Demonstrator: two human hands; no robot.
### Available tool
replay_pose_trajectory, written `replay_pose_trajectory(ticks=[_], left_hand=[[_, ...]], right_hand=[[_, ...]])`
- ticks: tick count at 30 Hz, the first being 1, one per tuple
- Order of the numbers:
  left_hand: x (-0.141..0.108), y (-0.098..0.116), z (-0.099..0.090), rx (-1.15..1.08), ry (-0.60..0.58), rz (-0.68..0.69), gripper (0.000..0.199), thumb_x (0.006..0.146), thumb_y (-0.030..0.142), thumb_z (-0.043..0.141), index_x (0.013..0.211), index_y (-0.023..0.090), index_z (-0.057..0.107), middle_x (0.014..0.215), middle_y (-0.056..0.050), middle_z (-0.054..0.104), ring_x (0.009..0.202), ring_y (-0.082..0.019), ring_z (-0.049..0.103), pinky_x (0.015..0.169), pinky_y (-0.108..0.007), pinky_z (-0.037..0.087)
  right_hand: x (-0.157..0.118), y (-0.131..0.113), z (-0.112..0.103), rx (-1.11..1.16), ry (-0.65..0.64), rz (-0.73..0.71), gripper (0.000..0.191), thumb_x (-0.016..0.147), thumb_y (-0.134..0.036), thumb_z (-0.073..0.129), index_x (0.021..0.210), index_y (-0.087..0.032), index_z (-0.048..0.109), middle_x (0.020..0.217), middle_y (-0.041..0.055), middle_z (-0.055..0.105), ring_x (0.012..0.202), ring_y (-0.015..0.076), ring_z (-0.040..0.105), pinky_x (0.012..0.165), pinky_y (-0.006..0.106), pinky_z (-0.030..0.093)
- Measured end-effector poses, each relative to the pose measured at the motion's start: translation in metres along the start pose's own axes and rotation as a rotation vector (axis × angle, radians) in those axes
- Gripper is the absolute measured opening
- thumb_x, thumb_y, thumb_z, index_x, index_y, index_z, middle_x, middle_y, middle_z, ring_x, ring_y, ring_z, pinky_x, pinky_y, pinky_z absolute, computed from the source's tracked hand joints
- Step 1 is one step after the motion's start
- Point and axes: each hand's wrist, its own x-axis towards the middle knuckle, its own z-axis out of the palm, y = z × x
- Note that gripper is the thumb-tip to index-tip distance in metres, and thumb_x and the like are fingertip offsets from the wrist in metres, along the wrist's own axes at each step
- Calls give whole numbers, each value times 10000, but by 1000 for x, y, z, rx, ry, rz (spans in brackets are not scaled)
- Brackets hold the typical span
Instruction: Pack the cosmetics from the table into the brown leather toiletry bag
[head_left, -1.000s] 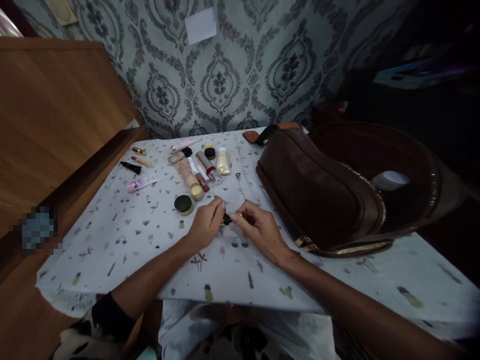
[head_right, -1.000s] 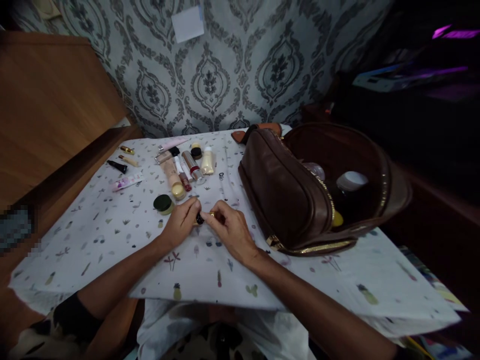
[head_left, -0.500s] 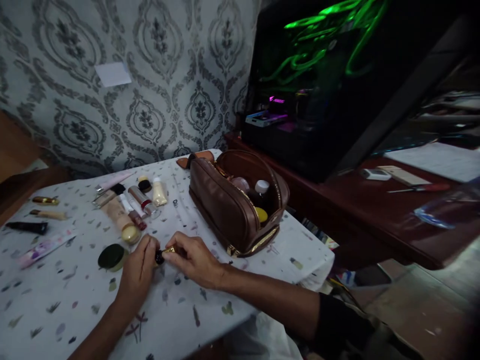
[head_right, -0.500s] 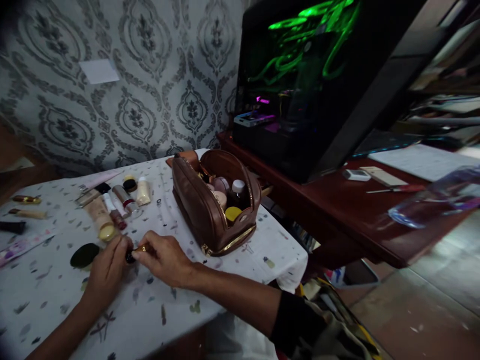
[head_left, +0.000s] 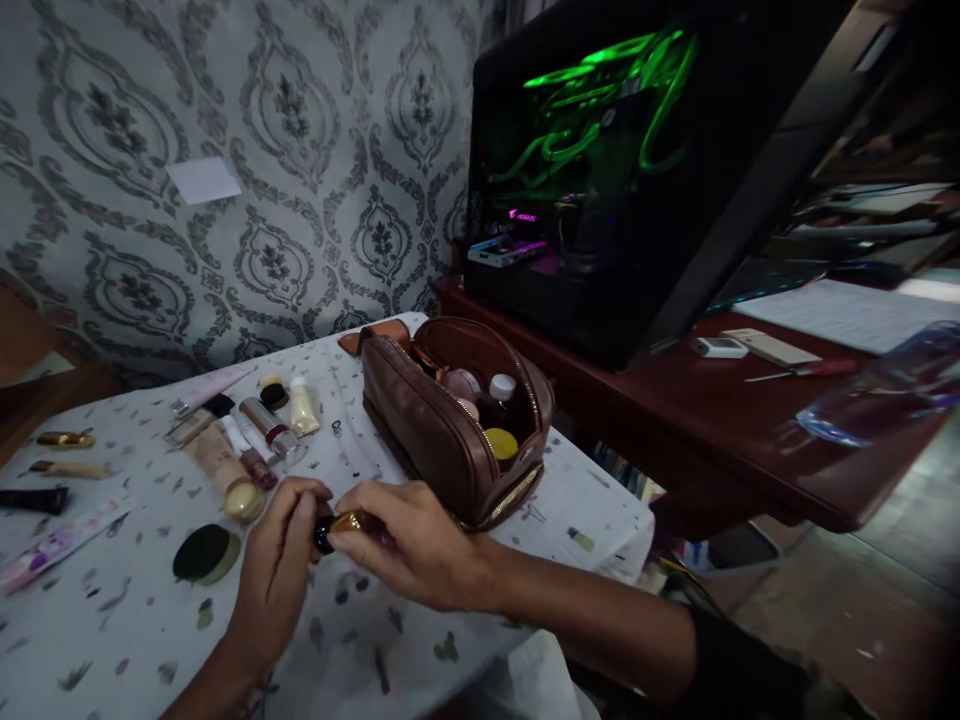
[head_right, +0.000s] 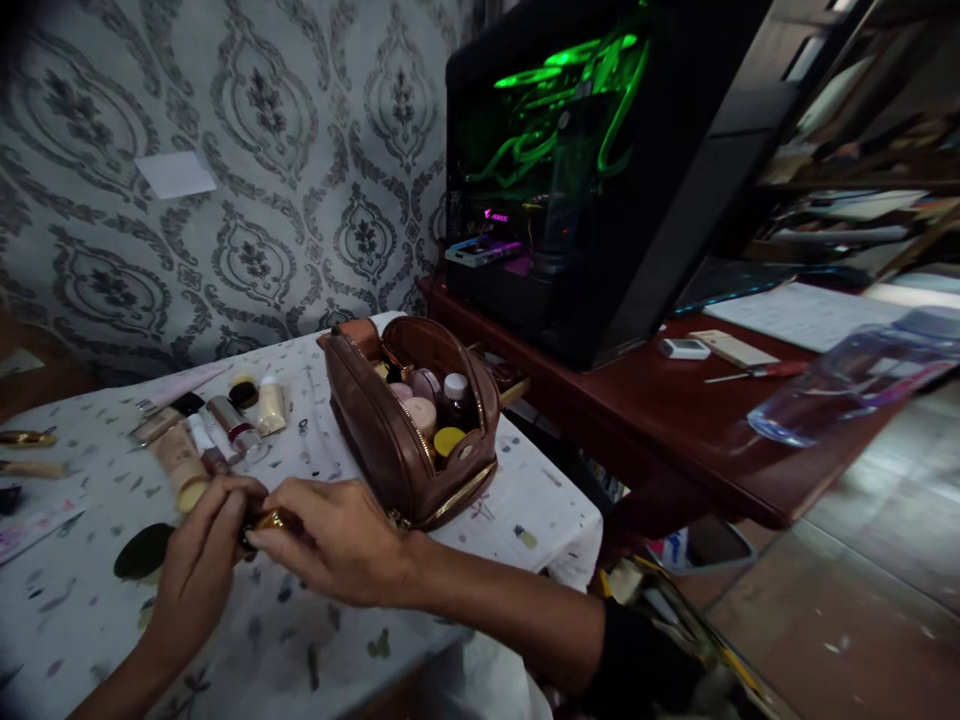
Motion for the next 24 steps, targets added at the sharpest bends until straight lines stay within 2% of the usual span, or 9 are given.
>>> replay_pose_trajectory(ticks=[5,8,10,12,15,17,20,24], left_hand=[[21,41,20,-153,-120,19,378,1004,513,396,874,227,606,708,5,569,587,-137,523,505,-235,454],[34,54,34,-142,-147,128,421,1027,520,347,885,232,620,736,-12,594,666,-160,560,578,-262,480],[44,59,42,-103,-146,255,422,1040,506,322,953,231,630,839,-37,643,777,-185,607,689,-297,517],[55,62,50,-57,-155,428,420,1048,492,303,1077,229,629,1059,-78,678,1005,-225,636,891,-359,523],[66,63,59,2,-258,614,450,1058,475,279,1333,229,536,1384,-108,594,1344,-266,507,1128,-441,401],[68,60,63,37,-336,643,473,1064,459,271,1456,238,415,1461,-113,546,1391,-261,472,1155,-452,373],[64,52,66,75,-360,633,492,1064,425,315,1521,246,277,1476,-136,529,1356,-253,510,1153,-476,371],[56,48,69,151,-336,701,397,1055,363,383,1424,219,381,1409,-138,562,1362,-254,487,1168,-521,338]], right_hand=[[3,-21,-52,-147,66,-131,156,1019,-321,516,1072,-185,571,875,36,685,735,123,636,686,228,504],[3,-32,-77,-219,109,-130,124,1015,-302,537,1078,-203,575,898,31,699,742,123,657,669,225,512],[3,-35,-92,-302,142,-84,114,1010,-317,550,1065,-224,587,884,18,702,725,126,662,651,230,514],[2,-35,-104,-367,198,-28,111,1004,-329,562,1047,-235,604,860,6,696,688,121,651,635,232,512],[-1,-32,-121,-408,307,38,116,992,-333,580,1023,-233,630,856,5,698,652,113,632,612,235,507],[-3,-31,-132,-429,353,82,122,988,-334,583,1015,-232,644,836,5,701,632,112,627,583,235,496],[-8,-33,-145,-481,391,151,151,976,-367,594,973,-230,655,757,2,689,590,124,613,529,244,474],[-10,-35,-161,-591,392,249,194,965,-421,594,928,-236,640,702,-9,674,574,143,615,520,261,471]])
